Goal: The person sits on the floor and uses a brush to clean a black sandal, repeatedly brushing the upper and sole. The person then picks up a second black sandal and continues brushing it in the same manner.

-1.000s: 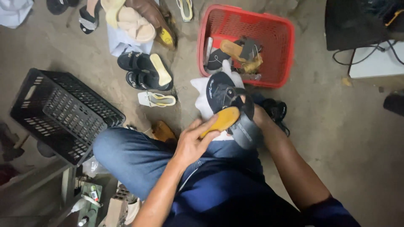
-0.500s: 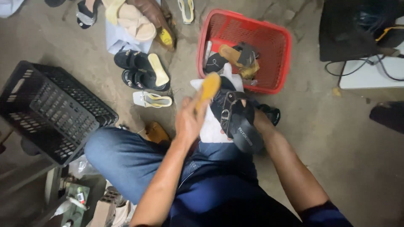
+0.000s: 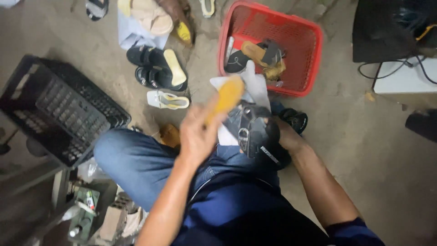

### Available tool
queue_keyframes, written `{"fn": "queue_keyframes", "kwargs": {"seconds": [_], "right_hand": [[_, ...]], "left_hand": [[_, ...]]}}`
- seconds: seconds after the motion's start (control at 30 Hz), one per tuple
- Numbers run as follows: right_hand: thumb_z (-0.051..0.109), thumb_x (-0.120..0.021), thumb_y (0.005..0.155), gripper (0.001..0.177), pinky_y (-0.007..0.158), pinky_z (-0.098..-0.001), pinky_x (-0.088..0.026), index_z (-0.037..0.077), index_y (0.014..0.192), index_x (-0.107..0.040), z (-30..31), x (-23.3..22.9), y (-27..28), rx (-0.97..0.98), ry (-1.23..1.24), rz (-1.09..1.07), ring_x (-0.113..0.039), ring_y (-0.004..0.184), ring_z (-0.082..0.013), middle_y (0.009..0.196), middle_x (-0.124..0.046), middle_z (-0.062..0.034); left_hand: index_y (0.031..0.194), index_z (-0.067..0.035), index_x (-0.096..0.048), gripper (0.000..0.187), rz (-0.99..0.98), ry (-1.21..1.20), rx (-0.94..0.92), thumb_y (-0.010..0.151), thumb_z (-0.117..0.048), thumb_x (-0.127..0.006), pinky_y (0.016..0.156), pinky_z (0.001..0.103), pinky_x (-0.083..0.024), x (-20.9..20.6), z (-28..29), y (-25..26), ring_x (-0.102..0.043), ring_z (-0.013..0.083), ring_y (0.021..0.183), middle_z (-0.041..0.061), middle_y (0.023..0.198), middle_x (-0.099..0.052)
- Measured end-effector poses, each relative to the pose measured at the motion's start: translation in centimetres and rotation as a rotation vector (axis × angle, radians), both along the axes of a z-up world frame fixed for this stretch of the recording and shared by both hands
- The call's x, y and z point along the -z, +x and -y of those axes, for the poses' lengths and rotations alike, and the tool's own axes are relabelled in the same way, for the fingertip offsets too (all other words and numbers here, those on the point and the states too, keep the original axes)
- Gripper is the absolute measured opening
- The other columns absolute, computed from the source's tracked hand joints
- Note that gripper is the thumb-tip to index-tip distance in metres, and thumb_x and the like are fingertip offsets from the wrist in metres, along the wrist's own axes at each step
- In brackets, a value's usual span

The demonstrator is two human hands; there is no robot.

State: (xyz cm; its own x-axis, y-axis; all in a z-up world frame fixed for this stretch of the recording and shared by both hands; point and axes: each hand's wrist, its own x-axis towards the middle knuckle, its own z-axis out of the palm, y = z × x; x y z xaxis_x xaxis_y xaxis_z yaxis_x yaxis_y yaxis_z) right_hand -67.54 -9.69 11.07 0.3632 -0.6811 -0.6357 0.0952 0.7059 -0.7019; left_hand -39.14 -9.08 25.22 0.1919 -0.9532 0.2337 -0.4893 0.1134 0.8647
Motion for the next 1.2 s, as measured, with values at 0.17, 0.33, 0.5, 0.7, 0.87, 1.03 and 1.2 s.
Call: {"fn": "queue_keyframes", "kwargs": {"seconds": [0.17, 0.33, 0.5, 0.7, 0.87, 1.03, 1.2], "right_hand": [[0.062, -0.04, 0.095, 0.074, 0.098, -0.0535, -0.044, 0.008, 0.143, -0.055, 1.3, -0.6, 0.5, -0.067, -0.046, -0.03, -0.056, 0.121, -0.04, 0.139, -0.056, -0.0232], [0.06, -0.04, 0.095, 0.073, 0.099, -0.0536, -0.043, 0.008, 0.144, -0.054, 0.8, 0.1, 1.8, -0.142, -0.063, -0.056, -0.055, 0.122, -0.04, 0.14, -0.055, -0.0236], [0.059, -0.039, 0.096, 0.072, 0.1, -0.0536, -0.042, 0.008, 0.144, -0.053, 2.2, -0.3, 2.2, -0.177, -0.115, -0.085, -0.054, 0.123, -0.04, 0.141, -0.054, -0.0239], [0.058, -0.039, 0.097, 0.071, 0.102, -0.0536, -0.041, 0.007, 0.145, -0.052, 2.3, 0.0, 3.4, -0.252, -0.148, -0.114, -0.053, 0.125, -0.04, 0.142, -0.053, -0.0243], [0.057, -0.038, 0.098, 0.07, 0.103, -0.0537, -0.04, 0.007, 0.146, -0.052, 1.6, 0.8, 3.8, -0.27, -0.165, -0.14, -0.053, 0.126, -0.0399, 0.143, -0.052, -0.0246], [0.056, -0.038, 0.099, 0.069, 0.105, -0.0537, -0.04, 0.007, 0.147, -0.051, 3.3, 0.6, 4.8, -0.309, -0.216, -0.158, -0.052, 0.128, -0.0399, 0.144, -0.051, -0.025], [0.055, -0.037, 0.1, 0.069, 0.106, -0.0537, -0.039, 0.007, 0.147, -0.05, 3.1, 1.0, 5.4, -0.338, -0.241, -0.179, -0.051, 0.129, -0.0399, 0.145, -0.05, -0.0253]], "left_hand": [[0.133, -0.029, -0.071, 0.046, -0.003, 0.005, 0.051, 0.088, -0.035, -0.081, 0.063, 0.032, -0.056, -0.4, -1.6, -0.2, -0.069, 0.0235, 0.071, 0.002, 0.083, -0.066], [0.139, -0.025, -0.066, 0.046, 0.091, -0.096, -0.05, 0.094, -0.031, -0.077, 0.065, 0.035, -0.056, -2.8, -0.9, 2.4, -0.064, 0.0243, 0.07, 0.007, 0.085, -0.066], [0.131, -0.025, -0.071, 0.046, 0.058, -0.13, 0.016, 0.088, -0.035, -0.081, 0.058, 0.03, -0.056, -3.8, -2.7, 1.0, -0.066, 0.0208, 0.063, -0.001, 0.081, -0.063], [0.138, -0.025, -0.067, 0.045, 0.215, -0.261, -0.128, 0.095, -0.033, -0.078, 0.063, 0.038, -0.056, -4.3, -2.0, 3.5, -0.065, 0.0275, 0.069, 0.005, 0.086, -0.061], [0.134, -0.025, -0.07, 0.043, 0.217, -0.253, -0.144, 0.092, -0.032, -0.08, 0.058, 0.038, -0.058, -4.7, -1.8, 4.5, -0.065, 0.026, 0.063, 0.004, 0.084, -0.059], [0.131, -0.024, -0.072, 0.044, 0.17, -0.231, -0.145, 0.089, -0.031, -0.082, 0.055, 0.036, -0.057, -4.6, -3.7, 3.1, -0.063, 0.0245, 0.059, 0.003, 0.083, -0.058], [0.138, -0.021, -0.067, 0.048, 0.214, -0.267, -0.196, 0.092, -0.029, -0.081, 0.061, 0.038, -0.057, -4.5, -3.2, 5.0, -0.064, 0.0272, 0.063, 0.005, 0.083, -0.056]]}}
